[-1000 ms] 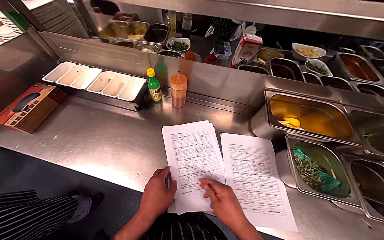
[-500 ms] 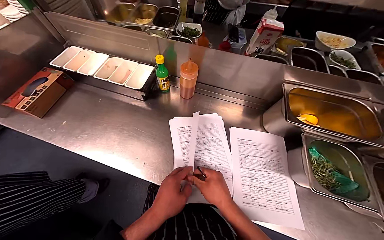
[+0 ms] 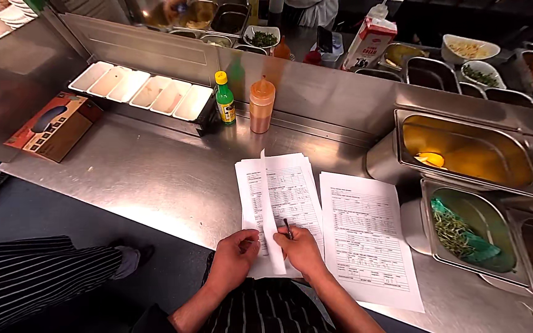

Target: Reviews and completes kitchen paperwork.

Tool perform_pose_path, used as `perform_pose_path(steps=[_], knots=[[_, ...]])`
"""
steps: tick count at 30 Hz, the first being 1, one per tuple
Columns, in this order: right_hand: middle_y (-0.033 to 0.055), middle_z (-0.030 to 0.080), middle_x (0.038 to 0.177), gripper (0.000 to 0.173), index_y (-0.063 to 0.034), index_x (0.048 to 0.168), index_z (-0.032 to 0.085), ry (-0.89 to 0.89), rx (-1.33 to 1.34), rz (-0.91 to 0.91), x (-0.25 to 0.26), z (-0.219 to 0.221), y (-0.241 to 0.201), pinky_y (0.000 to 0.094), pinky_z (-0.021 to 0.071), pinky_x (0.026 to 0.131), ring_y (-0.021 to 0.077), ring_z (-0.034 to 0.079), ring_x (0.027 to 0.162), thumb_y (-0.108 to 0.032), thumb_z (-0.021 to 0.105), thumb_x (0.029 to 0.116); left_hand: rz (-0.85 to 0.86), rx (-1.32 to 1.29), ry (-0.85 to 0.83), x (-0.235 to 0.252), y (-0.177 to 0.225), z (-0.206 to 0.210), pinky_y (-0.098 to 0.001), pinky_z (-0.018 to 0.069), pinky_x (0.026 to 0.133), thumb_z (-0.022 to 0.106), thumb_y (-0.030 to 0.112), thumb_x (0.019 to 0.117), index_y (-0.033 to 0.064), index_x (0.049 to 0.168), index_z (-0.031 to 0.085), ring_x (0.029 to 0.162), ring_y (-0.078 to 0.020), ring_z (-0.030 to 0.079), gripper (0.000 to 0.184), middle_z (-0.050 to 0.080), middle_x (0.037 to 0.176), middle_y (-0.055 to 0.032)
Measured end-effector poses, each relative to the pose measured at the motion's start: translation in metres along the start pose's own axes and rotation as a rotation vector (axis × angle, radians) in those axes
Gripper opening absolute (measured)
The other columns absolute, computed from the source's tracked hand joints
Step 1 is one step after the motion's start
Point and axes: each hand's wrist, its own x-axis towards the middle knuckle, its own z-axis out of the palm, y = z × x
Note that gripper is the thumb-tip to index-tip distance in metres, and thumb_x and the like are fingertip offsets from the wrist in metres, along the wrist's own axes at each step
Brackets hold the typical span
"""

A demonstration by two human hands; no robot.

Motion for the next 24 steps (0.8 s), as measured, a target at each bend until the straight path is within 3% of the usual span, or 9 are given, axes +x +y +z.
perform_pose_path(steps=[2, 6, 8, 12, 14, 16, 18, 24], knots=[[-0.0015, 0.062, 0.069, 0.014, -0.0096, 0.090, 0.075, 0.075, 0.146, -0.004, 0.000, 0.000, 0.004, 0.0309, 0.0476, 0.058, 0.0098, 0.057, 0.060, -0.021, 0.068, 0.0949, 0.000, 0.084, 0.079, 0.004, -0.001, -0.007, -0.0294, 0.0627, 0.082, 0.062, 0.020, 0.0974, 0.0057, 0.120, 0.072, 0.088, -0.0103, 0.073, 0.028, 0.076, 0.105, -0.0032], [0.0021, 0.056, 0.058, 0.020, -0.0035, 0.080, 0.067, 0.106, 0.464, -0.033, -0.005, -0.006, 0.012, 0.0235, 0.0391, 0.043, 0.0091, 0.047, 0.045, -0.014, 0.072, 0.0963, -0.022, 0.259, 0.202, 0.027, 0.005, -0.025, -0.0358, 0.0616, 0.082, 0.064, 0.022, 0.0976, 0.0100, 0.124, 0.071, 0.087, -0.0121, 0.072, 0.030, 0.075, 0.104, -0.0025], [0.0023, 0.055, 0.057, 0.021, -0.0036, 0.077, 0.066, 0.124, 0.509, -0.057, -0.008, -0.012, 0.016, 0.0227, 0.0373, 0.042, 0.0086, 0.045, 0.044, -0.012, 0.072, 0.0953, 0.002, 0.339, 0.203, 0.042, 0.009, -0.032, -0.0411, 0.0609, 0.085, 0.066, 0.020, 0.0975, 0.0097, 0.129, 0.068, 0.091, -0.0166, 0.072, 0.033, 0.073, 0.109, -0.0058], [-0.0020, 0.054, 0.059, 0.016, -0.0096, 0.074, 0.065, 0.260, 0.365, -0.169, -0.019, -0.026, 0.017, 0.0247, 0.0395, 0.047, 0.0080, 0.048, 0.050, -0.012, 0.069, 0.0896, 0.130, 0.528, 0.199, 0.074, 0.024, -0.035, -0.0486, 0.0597, 0.084, 0.067, 0.019, 0.0972, 0.0079, 0.133, 0.066, 0.092, -0.0257, 0.070, 0.038, 0.068, 0.118, -0.0140], [-0.0033, 0.055, 0.059, 0.012, -0.0101, 0.076, 0.067, 0.304, 0.278, -0.214, -0.023, -0.030, 0.014, 0.0243, 0.0411, 0.047, 0.0069, 0.050, 0.050, -0.012, 0.067, 0.0888, 0.171, 0.631, 0.186, 0.089, 0.033, -0.035, -0.0504, 0.0567, 0.093, 0.067, 0.020, 0.0975, 0.0078, 0.136, 0.064, 0.108, -0.0300, 0.067, 0.041, 0.065, 0.128, -0.0151], [-0.0061, 0.056, 0.059, 0.011, -0.0113, 0.080, 0.071, 0.323, 0.157, -0.229, -0.023, -0.030, 0.011, 0.0240, 0.0412, 0.049, 0.0046, 0.050, 0.051, -0.015, 0.065, 0.0888, 0.218, 0.738, 0.180, 0.104, 0.037, -0.035, -0.0556, 0.0499, 0.103, 0.068, 0.022, 0.0969, 0.0073, 0.138, 0.063, 0.128, -0.0375, 0.056, 0.044, 0.060, 0.139, -0.0165], [-0.0076, 0.057, 0.061, 0.013, -0.0126, 0.083, 0.072, 0.303, 0.049, -0.225, -0.024, -0.026, 0.010, 0.0244, 0.0430, 0.051, 0.0034, 0.052, 0.052, -0.019, 0.064, 0.0907, 0.211, 0.833, 0.147, 0.121, 0.039, -0.036, -0.0595, 0.0452, 0.106, 0.068, 0.027, 0.0976, 0.0064, 0.142, 0.059, 0.138, -0.0413, 0.047, 0.050, 0.056, 0.146, -0.0176], [-0.0054, 0.054, 0.061, 0.024, -0.0122, 0.077, 0.068, 0.289, -0.129, -0.245, -0.020, -0.006, 0.016, 0.0277, 0.0424, 0.052, 0.0060, 0.050, 0.053, -0.029, 0.067, 0.0940, 0.103, 0.969, 0.062, 0.149, 0.052, -0.043, -0.0568, 0.0450, 0.106, 0.070, 0.041, 0.0953, 0.0072, 0.146, 0.055, 0.138, -0.0379, 0.047, 0.063, 0.053, 0.147, -0.0155]])
